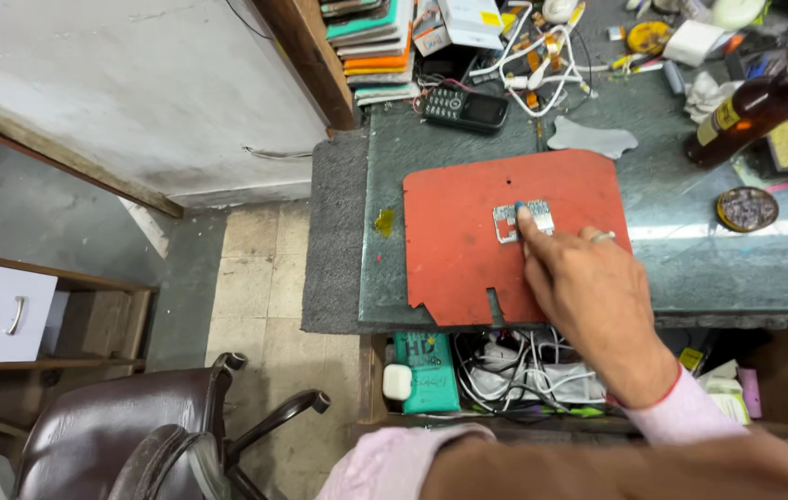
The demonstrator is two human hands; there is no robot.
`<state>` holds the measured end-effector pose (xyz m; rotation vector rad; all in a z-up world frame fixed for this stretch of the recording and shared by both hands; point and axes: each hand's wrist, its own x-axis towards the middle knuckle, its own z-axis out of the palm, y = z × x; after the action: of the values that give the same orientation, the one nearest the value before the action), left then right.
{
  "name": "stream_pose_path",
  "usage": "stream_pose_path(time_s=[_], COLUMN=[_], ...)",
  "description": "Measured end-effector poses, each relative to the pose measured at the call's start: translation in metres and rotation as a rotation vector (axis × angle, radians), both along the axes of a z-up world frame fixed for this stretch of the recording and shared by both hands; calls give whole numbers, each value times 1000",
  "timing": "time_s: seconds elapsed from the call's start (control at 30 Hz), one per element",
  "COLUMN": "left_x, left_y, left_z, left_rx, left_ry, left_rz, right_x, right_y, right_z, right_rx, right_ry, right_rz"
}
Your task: The person uses a small tool to scrape and clean a small electronic component on a red work mat. The person repeatedly scrapes the surface of the component while holding it steady with the other hand.
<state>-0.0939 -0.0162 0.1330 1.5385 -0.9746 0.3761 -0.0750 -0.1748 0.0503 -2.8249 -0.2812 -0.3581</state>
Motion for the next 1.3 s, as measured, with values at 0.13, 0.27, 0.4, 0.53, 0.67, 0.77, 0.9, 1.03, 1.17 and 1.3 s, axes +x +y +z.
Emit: stream_pose_path(time_s=[0.13,0.27,0.4,0.53,0.67,0.77,0.9,1.03,1.17,1.3], left_x=[26,73,97,95,95,96,95,95,95,95], left_y=[-3,13,20,21,20,21,21,20,21,21], left_z=[-18,-60,-101,-128,-131,-131,-133,-133,-136,-137], left_rx=[-5,179,426,559,547,550,546,553,555,554], left_ry=[26,125,112,50,70,57,54,51,68,70], left_rz=[118,334,328,342,353,357,360,370,371,365], right_x=[7,-18,-16,0,-3,-8,-3,6,-4,11], right_y=[-6,-11,-17,-12,-4,-2,-5,-3,-15,-46], right_z=[9,-8,-18,-16,-8,-7,-10,-10,-9,-3], right_rx=[2,68,100,60,47,44,66,83,73,18], right_ry=[131,19,-32,-25,-40,-63,-60,-53,35,101], right_rz=[-50,13,11,15,11,31,30,30,54,69])
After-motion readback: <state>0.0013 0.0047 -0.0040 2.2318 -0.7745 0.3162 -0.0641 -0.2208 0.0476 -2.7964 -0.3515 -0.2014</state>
